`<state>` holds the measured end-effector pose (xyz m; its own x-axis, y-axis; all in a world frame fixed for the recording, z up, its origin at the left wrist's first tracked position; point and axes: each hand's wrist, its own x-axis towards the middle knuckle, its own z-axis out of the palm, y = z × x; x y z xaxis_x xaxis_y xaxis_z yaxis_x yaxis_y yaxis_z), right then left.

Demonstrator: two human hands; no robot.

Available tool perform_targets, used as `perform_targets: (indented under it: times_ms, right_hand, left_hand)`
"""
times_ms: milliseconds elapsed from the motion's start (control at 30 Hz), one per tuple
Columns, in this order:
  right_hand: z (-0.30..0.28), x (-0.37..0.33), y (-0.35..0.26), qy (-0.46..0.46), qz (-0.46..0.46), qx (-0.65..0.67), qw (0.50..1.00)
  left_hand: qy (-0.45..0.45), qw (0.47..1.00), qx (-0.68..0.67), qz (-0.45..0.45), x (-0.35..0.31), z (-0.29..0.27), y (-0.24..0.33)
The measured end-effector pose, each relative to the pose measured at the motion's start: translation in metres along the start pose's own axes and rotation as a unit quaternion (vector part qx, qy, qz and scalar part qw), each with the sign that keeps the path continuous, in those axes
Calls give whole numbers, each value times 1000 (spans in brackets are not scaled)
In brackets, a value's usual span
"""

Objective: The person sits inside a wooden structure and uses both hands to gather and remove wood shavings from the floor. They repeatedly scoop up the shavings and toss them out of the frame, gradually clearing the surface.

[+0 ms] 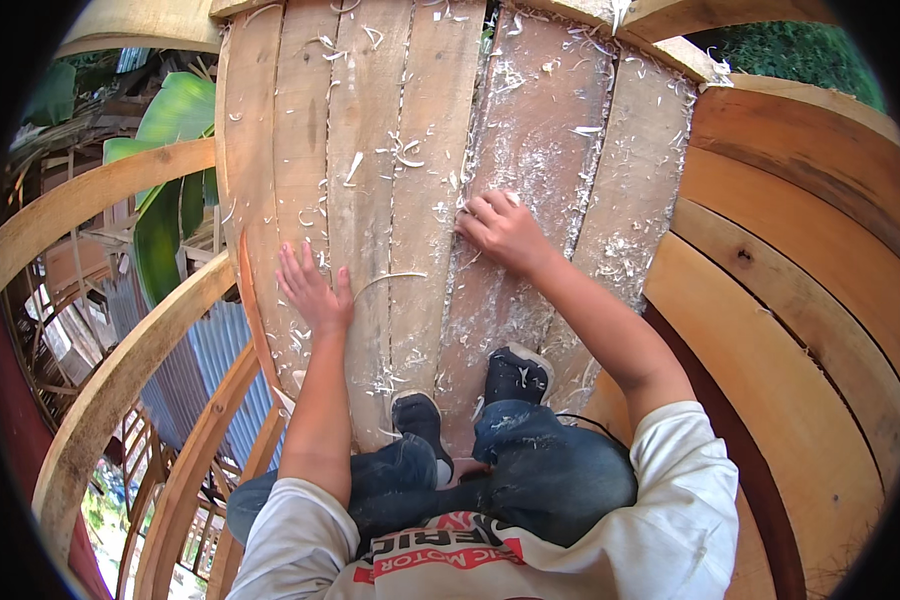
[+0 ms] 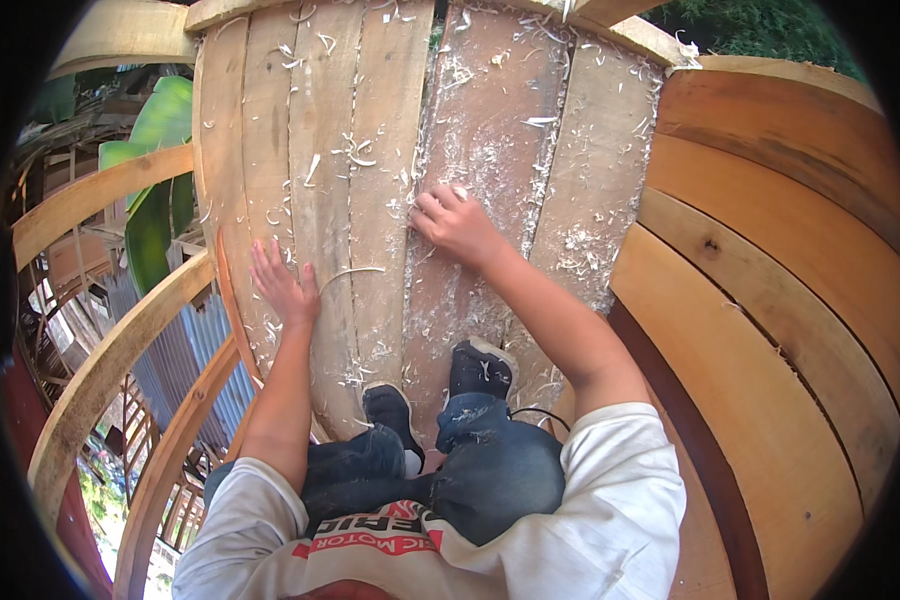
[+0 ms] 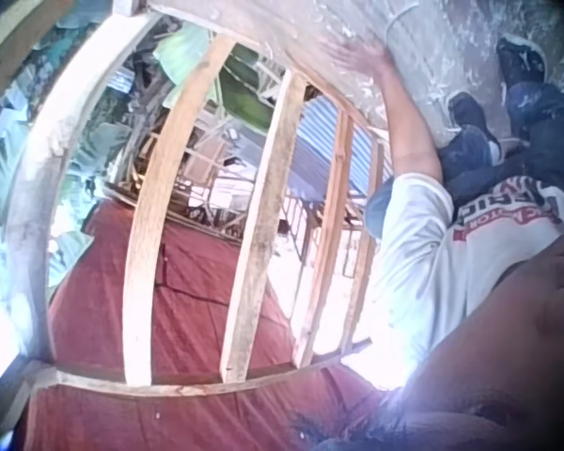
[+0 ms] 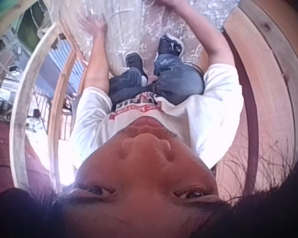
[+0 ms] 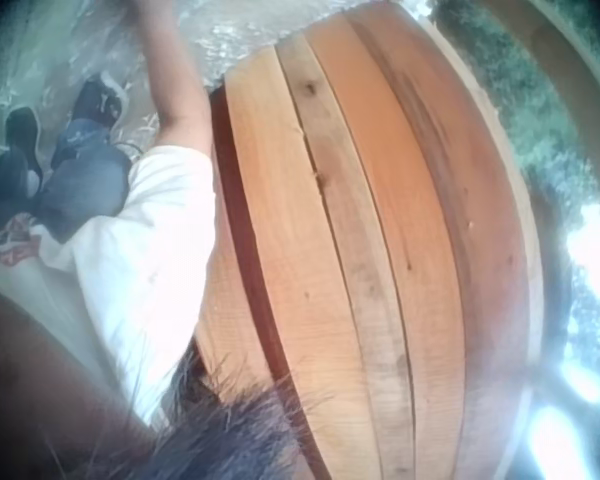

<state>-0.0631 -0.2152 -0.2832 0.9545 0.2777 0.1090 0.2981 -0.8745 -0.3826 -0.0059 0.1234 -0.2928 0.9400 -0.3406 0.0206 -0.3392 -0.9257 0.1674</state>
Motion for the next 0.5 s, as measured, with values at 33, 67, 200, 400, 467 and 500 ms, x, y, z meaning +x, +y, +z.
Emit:
perform_targets:
  times_ms: [33, 67, 200, 400, 467, 500]
  right_hand:
    - [-4, 3, 6, -18, -22, 0, 1000]
    - [-7, 5, 12, -36, -44, 0, 998]
    - [-10, 38, 79, 44, -15, -2, 999]
    - [-188, 132, 192, 232, 159, -60, 958]
    - [-188, 117, 166, 241, 219, -26, 945]
    - [-183, 105, 175, 237, 211, -65, 946]
  left_hand:
    - [-1, 1000, 1, 1, 0, 1, 0]
    - [-2, 1000, 1, 1, -1, 1, 2]
    - [1, 1000, 7, -1, -4, -1, -2]
    - [-5, 1000, 6, 6, -3, -2, 0]
    - [-3, 1000, 1, 9, -1, -2, -1]
    - [-4, 1000, -11, 13, -1, -1, 4]
